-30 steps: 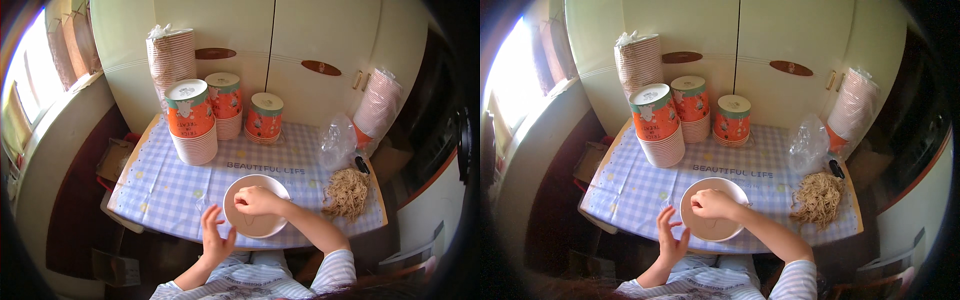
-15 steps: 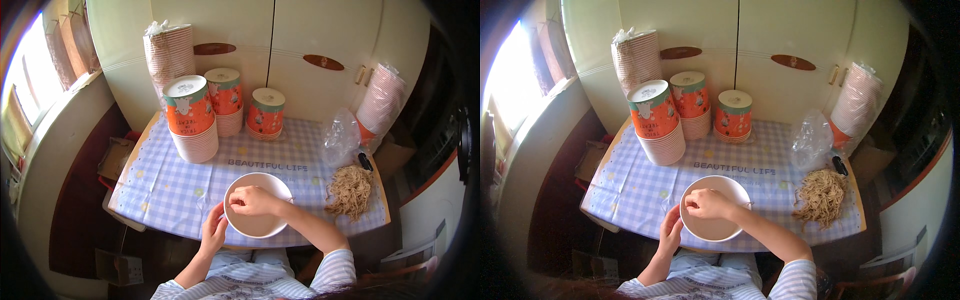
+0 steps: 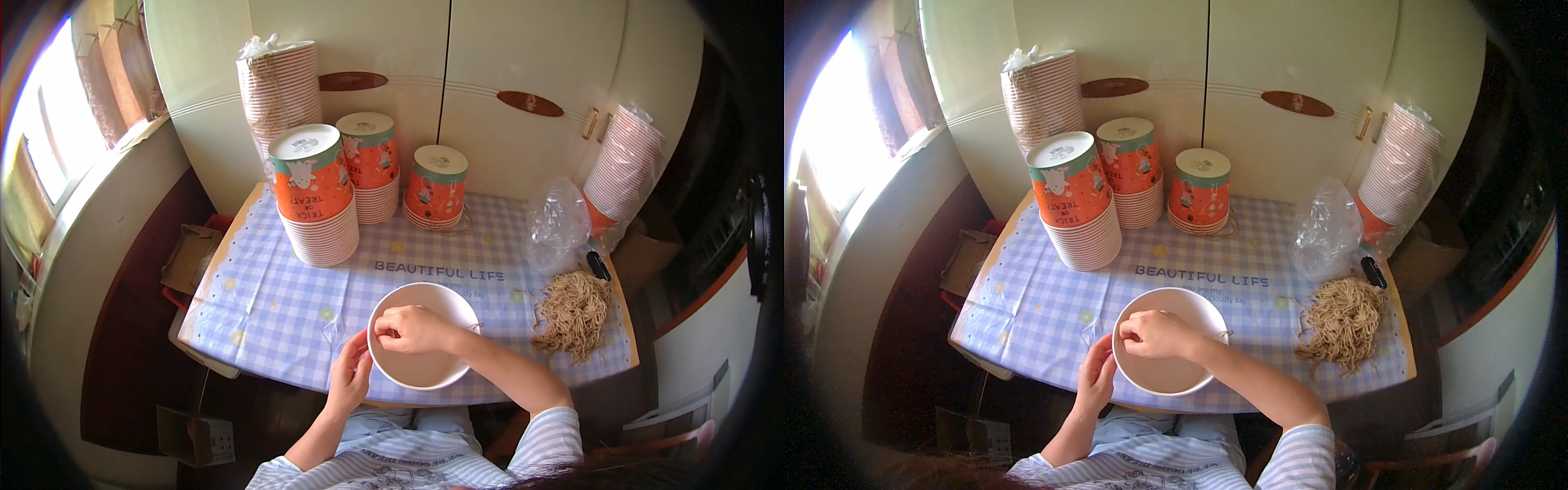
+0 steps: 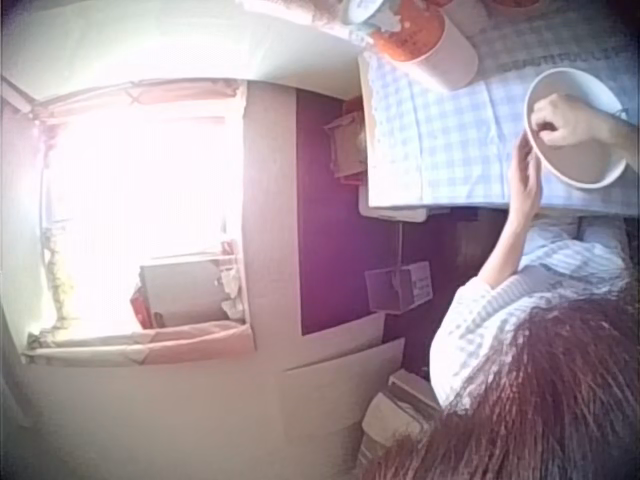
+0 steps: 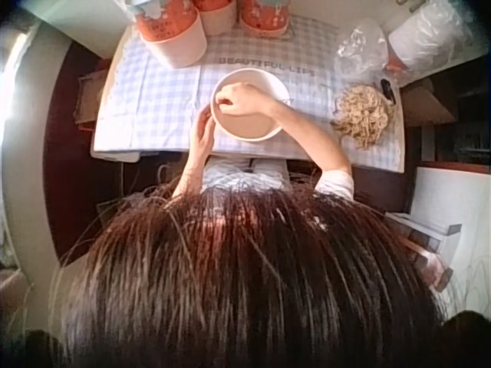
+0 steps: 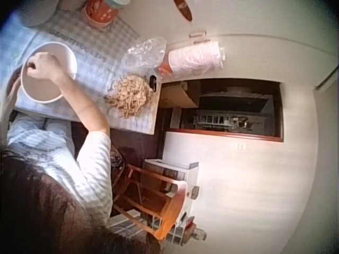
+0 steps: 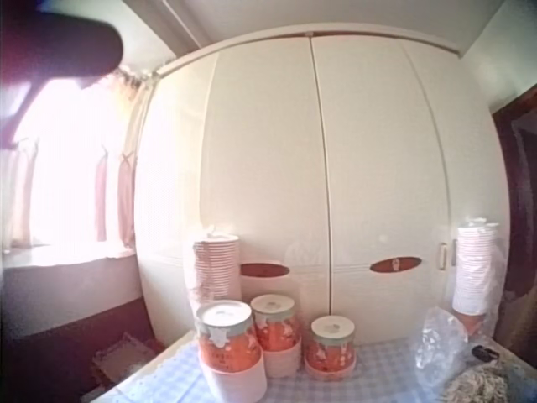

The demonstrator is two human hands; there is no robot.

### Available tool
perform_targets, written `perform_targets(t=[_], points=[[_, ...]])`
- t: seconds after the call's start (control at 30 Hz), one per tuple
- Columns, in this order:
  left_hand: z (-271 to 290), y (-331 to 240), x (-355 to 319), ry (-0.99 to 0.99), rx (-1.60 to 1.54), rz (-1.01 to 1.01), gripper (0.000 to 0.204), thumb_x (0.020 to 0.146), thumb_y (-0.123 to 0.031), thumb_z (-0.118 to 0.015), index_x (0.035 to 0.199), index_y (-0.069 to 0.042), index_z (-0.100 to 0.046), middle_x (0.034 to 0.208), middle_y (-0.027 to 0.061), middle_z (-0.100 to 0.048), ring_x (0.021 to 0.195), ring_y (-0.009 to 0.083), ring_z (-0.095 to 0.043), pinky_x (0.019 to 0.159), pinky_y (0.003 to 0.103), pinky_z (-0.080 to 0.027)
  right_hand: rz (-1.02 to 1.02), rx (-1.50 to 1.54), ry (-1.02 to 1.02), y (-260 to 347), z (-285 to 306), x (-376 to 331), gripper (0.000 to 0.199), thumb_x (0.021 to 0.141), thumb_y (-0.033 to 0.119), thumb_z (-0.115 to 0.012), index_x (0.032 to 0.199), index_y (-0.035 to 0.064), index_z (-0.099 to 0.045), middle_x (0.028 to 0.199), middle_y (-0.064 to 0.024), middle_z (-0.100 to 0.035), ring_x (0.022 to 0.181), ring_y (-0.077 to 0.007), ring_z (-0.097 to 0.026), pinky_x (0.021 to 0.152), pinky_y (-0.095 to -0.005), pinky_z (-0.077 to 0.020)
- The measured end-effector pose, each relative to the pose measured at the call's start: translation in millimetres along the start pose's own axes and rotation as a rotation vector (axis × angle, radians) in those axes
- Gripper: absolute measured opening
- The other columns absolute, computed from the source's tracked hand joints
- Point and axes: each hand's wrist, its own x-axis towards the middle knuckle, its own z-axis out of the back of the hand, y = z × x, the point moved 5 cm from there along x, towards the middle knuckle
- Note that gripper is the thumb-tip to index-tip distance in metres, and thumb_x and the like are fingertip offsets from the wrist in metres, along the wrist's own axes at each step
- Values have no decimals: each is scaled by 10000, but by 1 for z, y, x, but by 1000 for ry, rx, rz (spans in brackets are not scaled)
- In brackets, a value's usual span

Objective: Threading and attaching plastic handles to paper buckets.

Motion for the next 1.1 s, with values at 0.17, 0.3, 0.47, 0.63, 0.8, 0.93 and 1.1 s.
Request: perform_targets(t=[0.17, 0.3, 0.47, 0.63, 0.8, 0.93, 1.1], points=[[1, -2, 2, -6, 80, -56, 303, 879, 15, -428, 1181, 46, -438, 1086, 121, -552, 1017, 157, -533, 841, 267, -434, 18, -2, -2, 2, 1, 1, 200, 758, 218, -522, 848, 73, -627, 836, -109, -618, 765, -279, -600, 698, -378, -475], [6, -5, 4, -52, 387, -136, 255, 854, 11, -470, 1108, 3, -490, 914, 153, -613, 849, 208, -615, 705, 290, -478, 24, -10, -7, 3, -2, 3, 201, 761, 206, -518, 862, 72, -628, 861, -107, -622, 777, -280, -602, 712, -381, -477], [3, -22, 9, -101, 762, -216, 121, 806, 13, -517, 919, -18, -547, 694, 140, -607, 628, 244, -625, 561, 307, -480, 25, 25, 22, 2, -4, 3, 201, 753, 191, -520, 871, 68, -626, 884, -108, -621, 789, -280, -600, 712, -377, -477], [-2, -31, 5, -17, 788, -287, 77, 778, -35, -552, 844, -38, -513, 683, 140, -587, 589, 306, -594, 486, 373, -455, 141, 25, 93, 4, 0, 2, 166, 746, 150, -532, 848, 40, -603, 813, -82, -591, 734, -218, -587, 660, -325, -469], [-15, -28, -4, 26, 744, -250, 97, 750, 1, -567, 843, -17, -545, 708, 132, -602, 609, 256, -618, 521, 322, -497, 198, -86, 274, 5, 6, -7, 168, 741, 166, -528, 820, 29, -586, 818, -90, -588, 770, -243, -578, 698, -345, -458], [-14, -25, -5, 62, 486, -155, 99, 765, 34, -551, 859, 2, -553, 820, 121, -617, 739, 191, -625, 588, 280, -500, 172, -99, 314, 2, 8, -18, 176, 751, 183, -527, 841, 38, -572, 831, -99, -594, 778, -251, -579, 705, -353, -453], [3, -8, -1, 115, -39, 16, 63, 777, 26, -492, 762, 3, -549, 1075, 129, -556, 852, 120, -520, 749, 237, -413, -80, 164, 325, -3, 17, -31, 185, 783, 207, -525, 866, 44, -548, 795, -94, -614, 775, -212, -593, 675, -321, -453]])
